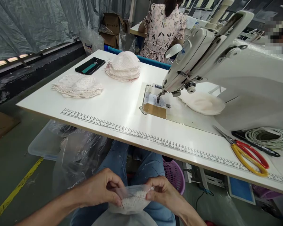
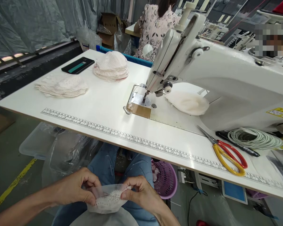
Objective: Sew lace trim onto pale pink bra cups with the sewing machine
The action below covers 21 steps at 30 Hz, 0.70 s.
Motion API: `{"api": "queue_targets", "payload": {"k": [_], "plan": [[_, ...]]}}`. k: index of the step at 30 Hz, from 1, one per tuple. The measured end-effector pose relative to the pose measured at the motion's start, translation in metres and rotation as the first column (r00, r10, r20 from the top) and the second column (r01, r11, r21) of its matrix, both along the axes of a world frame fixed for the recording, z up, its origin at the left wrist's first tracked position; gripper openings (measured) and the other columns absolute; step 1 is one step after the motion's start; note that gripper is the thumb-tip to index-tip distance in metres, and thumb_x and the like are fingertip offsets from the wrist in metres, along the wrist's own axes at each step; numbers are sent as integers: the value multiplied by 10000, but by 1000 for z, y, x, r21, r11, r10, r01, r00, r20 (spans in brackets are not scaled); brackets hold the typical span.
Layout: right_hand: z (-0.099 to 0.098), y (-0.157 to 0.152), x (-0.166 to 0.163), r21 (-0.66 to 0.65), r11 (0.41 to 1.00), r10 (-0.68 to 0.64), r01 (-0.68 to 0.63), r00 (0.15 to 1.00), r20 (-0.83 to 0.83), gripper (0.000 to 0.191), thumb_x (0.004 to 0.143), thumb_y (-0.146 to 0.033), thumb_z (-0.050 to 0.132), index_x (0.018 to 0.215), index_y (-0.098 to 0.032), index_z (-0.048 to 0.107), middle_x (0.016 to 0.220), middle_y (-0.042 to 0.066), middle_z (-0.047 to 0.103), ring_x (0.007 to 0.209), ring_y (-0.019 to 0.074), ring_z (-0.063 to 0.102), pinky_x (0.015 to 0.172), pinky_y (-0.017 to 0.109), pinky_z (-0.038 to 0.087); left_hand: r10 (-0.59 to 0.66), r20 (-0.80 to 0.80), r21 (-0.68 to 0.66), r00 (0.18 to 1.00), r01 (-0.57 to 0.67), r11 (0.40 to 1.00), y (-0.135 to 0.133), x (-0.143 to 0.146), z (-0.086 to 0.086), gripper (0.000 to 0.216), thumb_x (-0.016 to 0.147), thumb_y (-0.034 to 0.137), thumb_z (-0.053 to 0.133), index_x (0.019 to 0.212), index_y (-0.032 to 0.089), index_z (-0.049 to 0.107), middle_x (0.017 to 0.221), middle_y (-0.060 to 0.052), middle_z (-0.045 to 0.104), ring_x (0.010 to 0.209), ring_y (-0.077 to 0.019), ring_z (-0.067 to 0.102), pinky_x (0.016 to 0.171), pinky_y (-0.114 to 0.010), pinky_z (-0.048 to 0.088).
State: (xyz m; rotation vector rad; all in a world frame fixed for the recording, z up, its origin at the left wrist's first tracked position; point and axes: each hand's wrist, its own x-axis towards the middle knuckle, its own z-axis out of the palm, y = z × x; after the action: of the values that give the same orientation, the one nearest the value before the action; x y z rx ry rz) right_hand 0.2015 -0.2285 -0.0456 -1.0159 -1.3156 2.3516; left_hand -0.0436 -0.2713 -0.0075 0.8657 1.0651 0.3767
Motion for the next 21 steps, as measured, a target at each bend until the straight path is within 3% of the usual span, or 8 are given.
{"api": "queue_targets", "payload": {"k": [13, 18, 21], "plan": [[5, 0, -7, 49, 998, 42, -42, 999, 6, 232, 684, -349, 768, 744, -128, 733, 670, 36, 669, 625, 113, 592, 609, 215, 456, -17, -11, -11, 1000, 17, 1000, -2, -8, 2, 160, 606, 144, 704, 754, 162, 761, 667, 3, 670, 633, -141, 559, 579, -197, 416], [18, 0, -18, 52, 993, 105, -103, 994, -38, 226, 722, -348, 735, 768, -127, 737, 684, 47, 676, 640, 134, 608, 618, 234, 465, -148, -73, 50, 986, 152, 987, -5, -10, 4, 235, 602, 315, 782, 784, 173, 736, 642, 43, 544, 631, -121, 466, 530, -191, 290], [20, -1, -21, 91, 988, 131, -127, 991, -34, 242, 720, -346, 735, 767, -108, 734, 669, 55, 672, 630, 139, 605, 605, 235, 458, -166, -125, 136, 978, 183, 974, -6, -7, 1, 240, 594, 383, 796, 673, 173, 709, 646, 58, 458, 623, -105, 414, 521, -205, 238]]}}
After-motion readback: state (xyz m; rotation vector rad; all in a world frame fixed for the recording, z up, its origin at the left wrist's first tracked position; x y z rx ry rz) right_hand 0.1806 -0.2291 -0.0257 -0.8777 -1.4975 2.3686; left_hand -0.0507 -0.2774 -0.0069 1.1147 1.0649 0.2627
